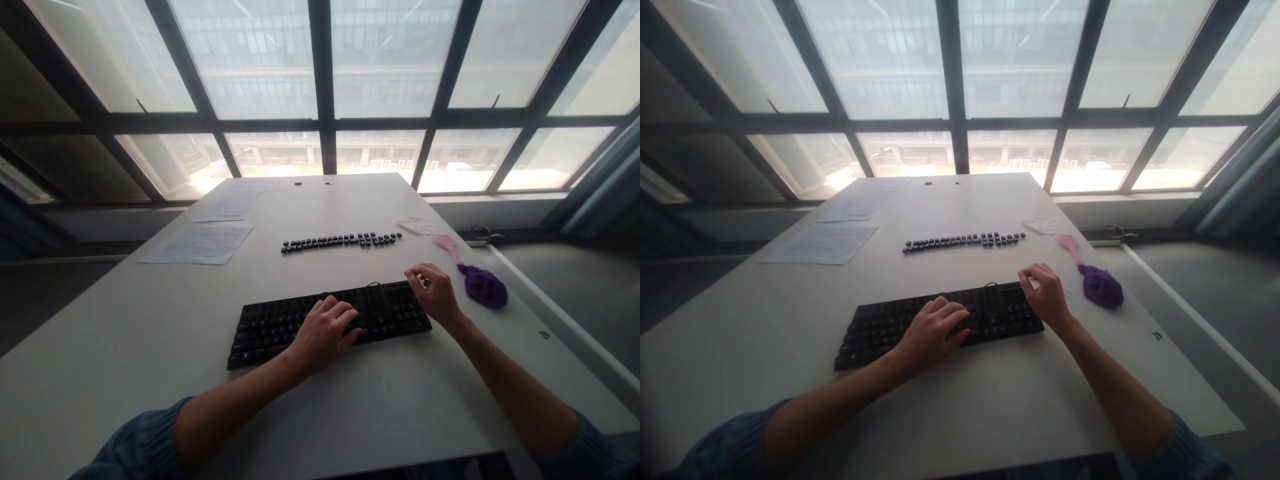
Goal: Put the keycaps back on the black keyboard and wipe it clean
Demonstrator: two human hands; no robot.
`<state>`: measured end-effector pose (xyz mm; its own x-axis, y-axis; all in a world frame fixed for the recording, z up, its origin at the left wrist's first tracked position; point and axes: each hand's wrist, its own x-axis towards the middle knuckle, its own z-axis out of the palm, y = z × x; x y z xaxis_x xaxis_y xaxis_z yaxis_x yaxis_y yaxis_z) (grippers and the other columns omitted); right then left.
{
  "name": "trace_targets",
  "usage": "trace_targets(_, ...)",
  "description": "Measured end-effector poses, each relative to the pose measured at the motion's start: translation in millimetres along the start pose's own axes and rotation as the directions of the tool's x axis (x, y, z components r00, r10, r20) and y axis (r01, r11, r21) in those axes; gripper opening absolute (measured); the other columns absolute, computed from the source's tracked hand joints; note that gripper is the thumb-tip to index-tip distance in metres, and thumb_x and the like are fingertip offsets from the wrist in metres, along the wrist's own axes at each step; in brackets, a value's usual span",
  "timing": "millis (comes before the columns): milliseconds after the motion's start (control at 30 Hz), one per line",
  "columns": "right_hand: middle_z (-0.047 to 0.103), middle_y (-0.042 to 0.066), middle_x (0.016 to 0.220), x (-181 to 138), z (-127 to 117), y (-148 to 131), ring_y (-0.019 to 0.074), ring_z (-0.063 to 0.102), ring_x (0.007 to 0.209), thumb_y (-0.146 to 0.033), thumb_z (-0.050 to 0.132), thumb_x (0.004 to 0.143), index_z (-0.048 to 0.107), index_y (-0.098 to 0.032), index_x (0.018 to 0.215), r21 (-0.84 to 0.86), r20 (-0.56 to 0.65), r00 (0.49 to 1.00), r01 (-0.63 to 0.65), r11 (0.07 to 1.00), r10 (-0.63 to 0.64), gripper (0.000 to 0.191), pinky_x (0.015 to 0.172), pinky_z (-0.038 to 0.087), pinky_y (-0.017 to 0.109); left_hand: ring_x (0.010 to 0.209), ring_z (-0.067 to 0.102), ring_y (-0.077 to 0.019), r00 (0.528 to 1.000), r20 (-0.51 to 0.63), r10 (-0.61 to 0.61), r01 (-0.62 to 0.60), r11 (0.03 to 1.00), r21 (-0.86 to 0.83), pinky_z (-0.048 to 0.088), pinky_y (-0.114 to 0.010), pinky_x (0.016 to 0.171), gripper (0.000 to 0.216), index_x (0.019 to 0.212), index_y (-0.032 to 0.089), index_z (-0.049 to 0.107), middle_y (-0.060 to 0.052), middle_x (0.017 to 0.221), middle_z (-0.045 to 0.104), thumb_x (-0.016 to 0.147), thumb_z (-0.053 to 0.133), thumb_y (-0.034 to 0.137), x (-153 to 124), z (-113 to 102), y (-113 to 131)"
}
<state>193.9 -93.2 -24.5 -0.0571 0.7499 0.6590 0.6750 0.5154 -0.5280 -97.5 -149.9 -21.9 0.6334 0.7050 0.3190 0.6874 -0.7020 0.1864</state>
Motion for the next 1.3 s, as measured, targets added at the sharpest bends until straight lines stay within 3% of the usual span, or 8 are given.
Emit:
trace_targets(200,0.068,0.003,0.074,-13.1,11.4,8.8,0.0198,0.058,0.071,-0.029,0.057,0.094,0.066,-0.020,0.074,0.036,0.080,0.988,-0.133,0.990,0.130,0.023,0.072,0.046,0.033,0.113,0.054,-0.0297,0.999,0.036,-0.007,0.006,0.999,0.032,0.048,-0.046,0.093,0.054,0.131,0.024,0.059,-0.009,0.135,0.061,0.085,0.076,0.046,-3.5,3.5,-1.2)
trace_targets(467,0.070,0.005,0.078,-20.4,33.1,-1.5,0.0213,0.062,0.077,-0.030,0.057,0.093,0.068,-0.020,0.077,0.127,0.141,0.979,-0.166,0.978,0.148,0.023,0.077,0.047,0.034,0.114,0.055,-0.0297,0.998,0.063,-0.026,0.026,1.000,0.009,0.049,-0.046,0.094,0.053,0.129,0.024,0.062,-0.009,0.132,0.062,0.082,0.079,0.043,-2.8,-4.4,-7.9)
trace_targets(600,0.071,0.004,0.078,-14.8,33.0,-4.9,0.0207,0.062,0.076,-0.032,0.057,0.094,0.069,-0.020,0.076,0.141,0.157,0.975,-0.181,0.973,0.159,0.025,0.075,0.047,0.033,0.111,0.057,-0.0286,0.996,0.068,-0.062,0.066,0.996,-0.062,0.050,-0.045,0.094,0.052,0.127,0.024,0.064,-0.009,0.130,0.065,0.082,0.079,0.044,-2.3,-12.6,-13.9)
trace_targets(733,0.075,0.005,0.090,5.7,26.7,5.9,0.0207,0.065,0.078,-0.034,0.060,0.090,0.075,-0.020,0.092,0.120,0.153,0.968,-0.220,0.968,0.201,0.020,0.071,0.049,0.032,0.108,0.060,-0.0252,0.989,0.002,-0.146,0.144,0.972,-0.185,0.050,-0.041,0.097,0.036,0.121,0.022,0.068,-0.007,0.118,0.071,0.090,0.071,0.040,6.1,-27.8,-26.2)
trace_targets(900,0.076,0.008,0.091,40.6,23.7,26.1,0.0221,0.067,0.082,-0.030,0.062,0.086,0.076,-0.017,0.095,0.030,0.134,0.976,-0.179,0.983,0.173,0.020,0.072,0.050,0.033,0.103,0.064,-0.0247,0.955,-0.134,-0.263,0.230,0.948,-0.221,0.051,-0.040,0.094,0.026,0.113,0.020,0.073,-0.006,0.107,0.076,0.091,0.069,0.033,38.5,-47.5,-46.8)
trace_targets(1033,0.076,0.008,0.091,61.9,29.1,38.0,0.0217,0.067,0.081,-0.025,0.063,0.086,0.076,-0.017,0.093,-0.058,0.131,0.980,-0.145,0.988,0.152,0.017,0.078,0.051,0.034,0.097,0.067,-0.0241,0.939,-0.168,-0.301,0.265,0.942,-0.206,0.051,-0.040,0.095,0.020,0.104,0.020,0.077,-0.005,0.103,0.078,0.089,0.071,0.031,79.3,-49.7,-62.2)
trace_targets(1300,0.074,0.008,0.097,98.8,67.9,52.6,0.0230,0.063,0.096,-0.018,0.062,0.090,0.075,-0.019,0.100,-0.253,0.239,0.965,-0.048,0.966,0.111,0.016,0.090,0.046,0.034,0.106,0.066,-0.0257,0.914,-0.074,-0.399,0.391,0.915,-0.102,0.051,-0.036,0.095,0.020,0.106,0.021,0.080,-0.007,0.104,0.078,0.090,0.070,0.029,161.5,-12.8,-98.2)
